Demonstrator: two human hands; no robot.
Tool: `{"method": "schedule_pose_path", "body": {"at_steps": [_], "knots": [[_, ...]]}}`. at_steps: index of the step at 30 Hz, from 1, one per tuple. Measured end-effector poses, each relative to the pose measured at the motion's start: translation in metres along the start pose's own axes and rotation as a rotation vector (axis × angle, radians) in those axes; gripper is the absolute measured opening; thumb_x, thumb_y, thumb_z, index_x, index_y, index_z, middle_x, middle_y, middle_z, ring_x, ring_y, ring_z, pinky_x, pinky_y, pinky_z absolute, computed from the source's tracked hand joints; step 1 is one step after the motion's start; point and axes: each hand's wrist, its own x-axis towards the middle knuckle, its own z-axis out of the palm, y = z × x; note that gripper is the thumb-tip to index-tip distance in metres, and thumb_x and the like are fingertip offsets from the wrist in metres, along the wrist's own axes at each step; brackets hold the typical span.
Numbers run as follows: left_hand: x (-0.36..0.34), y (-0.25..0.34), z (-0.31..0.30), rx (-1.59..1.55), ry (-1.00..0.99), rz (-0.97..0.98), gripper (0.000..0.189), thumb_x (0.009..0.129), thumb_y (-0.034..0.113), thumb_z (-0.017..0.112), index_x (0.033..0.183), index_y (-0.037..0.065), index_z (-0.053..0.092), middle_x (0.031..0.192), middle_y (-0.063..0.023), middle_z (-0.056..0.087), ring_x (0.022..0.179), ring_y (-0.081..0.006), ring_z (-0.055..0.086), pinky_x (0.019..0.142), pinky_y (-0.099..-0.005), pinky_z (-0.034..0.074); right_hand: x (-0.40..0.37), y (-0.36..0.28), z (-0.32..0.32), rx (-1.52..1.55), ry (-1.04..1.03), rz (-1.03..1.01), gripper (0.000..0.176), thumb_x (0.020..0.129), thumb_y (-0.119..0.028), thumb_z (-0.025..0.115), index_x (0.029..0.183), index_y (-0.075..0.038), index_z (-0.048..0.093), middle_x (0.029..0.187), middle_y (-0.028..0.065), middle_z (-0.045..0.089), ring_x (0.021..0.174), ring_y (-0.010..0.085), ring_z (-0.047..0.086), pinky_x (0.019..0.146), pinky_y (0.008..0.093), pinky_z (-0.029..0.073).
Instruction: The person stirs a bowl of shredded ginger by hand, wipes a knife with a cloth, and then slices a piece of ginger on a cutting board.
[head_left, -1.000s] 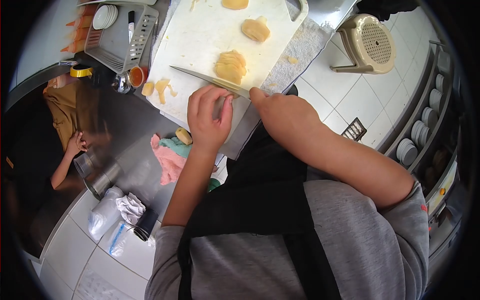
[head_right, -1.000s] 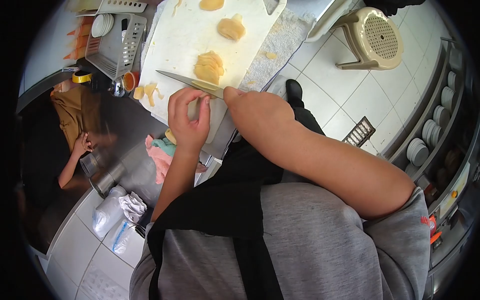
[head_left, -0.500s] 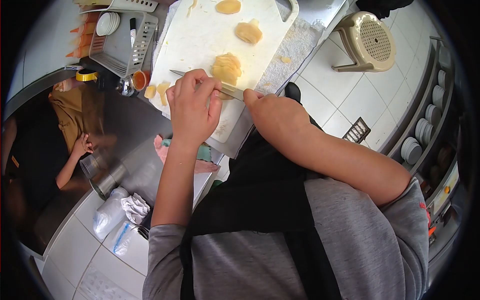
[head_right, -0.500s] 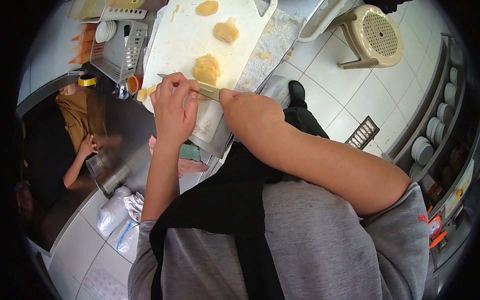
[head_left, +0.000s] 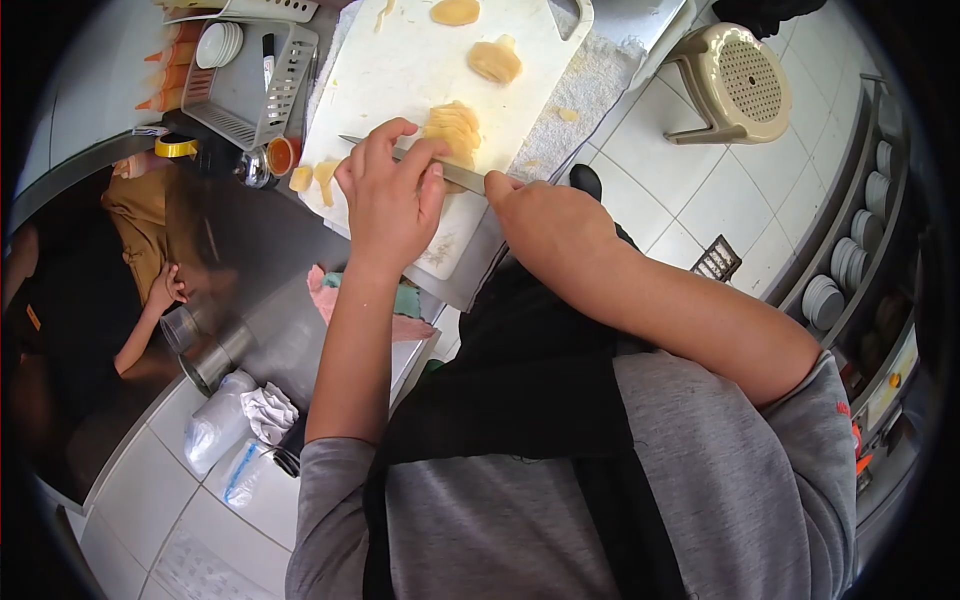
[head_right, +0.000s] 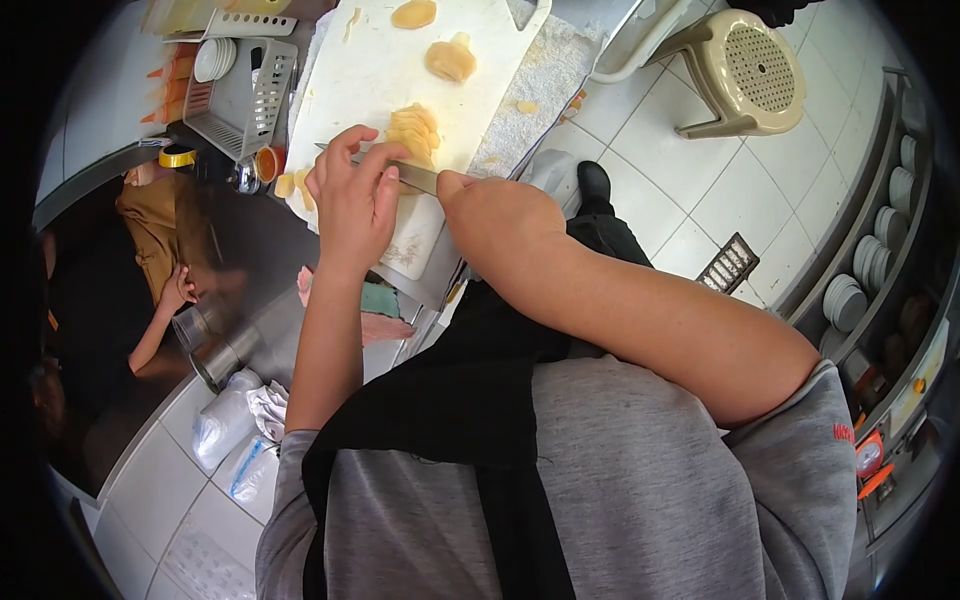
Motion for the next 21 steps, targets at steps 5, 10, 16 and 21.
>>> {"method": "schedule_pose_path", "body": {"at_steps": [5, 10, 16, 21], "knots": [[-0.034, 0.003, 0.035, -0.243, 0.345, -0.031, 0.020, 0.085, 0.003, 0.066, 0.105, 0.005, 0.066, 0.111, -0.0116, 0.060, 0.107, -0.0313, 0.055, 0.093, -0.0420, 0.043, 0.004, 0.010, -0.006, 0.039, -0.012, -0.071, 0.015, 0.091, -0.004, 0.052, 0.105, -0.001, 0.051, 0.073, 0.0157, 0.069, 0.068, 0.0311, 0.072, 0.056, 0.0398, 0.057], [-0.040, 0.009, 0.051, -0.263, 0.447, -0.006, 0.028, 0.079, -0.002, 0.074, 0.104, 0.002, 0.064, 0.103, -0.0140, 0.062, 0.096, -0.0297, 0.061, 0.083, -0.0369, 0.051, -0.004, 0.011, -0.015, 0.074, 0.021, -0.127, 0.016, 0.089, -0.002, 0.051, 0.105, -0.001, 0.051, 0.072, 0.0171, 0.068, 0.068, 0.0340, 0.071, 0.056, 0.0433, 0.057], [-0.042, 0.007, 0.055, -0.260, 0.485, -0.044, 0.028, 0.076, -0.001, 0.075, 0.101, 0.004, 0.065, 0.104, -0.0115, 0.063, 0.093, -0.0297, 0.061, 0.080, -0.0371, 0.051, -0.035, 0.007, -0.031, -0.011, -0.033, -0.055, 0.008, 0.092, -0.007, 0.052, 0.098, -0.003, 0.052, 0.069, 0.0153, 0.068, 0.063, 0.0309, 0.071, 0.053, 0.0399, 0.057], [-0.042, 0.008, 0.054, -0.253, 0.476, -0.033, 0.028, 0.077, -0.003, 0.074, 0.102, 0.001, 0.063, 0.104, -0.0142, 0.063, 0.093, -0.0308, 0.063, 0.081, -0.0371, 0.052, -0.039, 0.007, -0.034, -0.046, -0.033, -0.050, 0.007, 0.093, -0.007, 0.050, 0.098, -0.003, 0.052, 0.068, 0.0155, 0.068, 0.063, 0.0301, 0.072, 0.052, 0.0386, 0.057]]}}
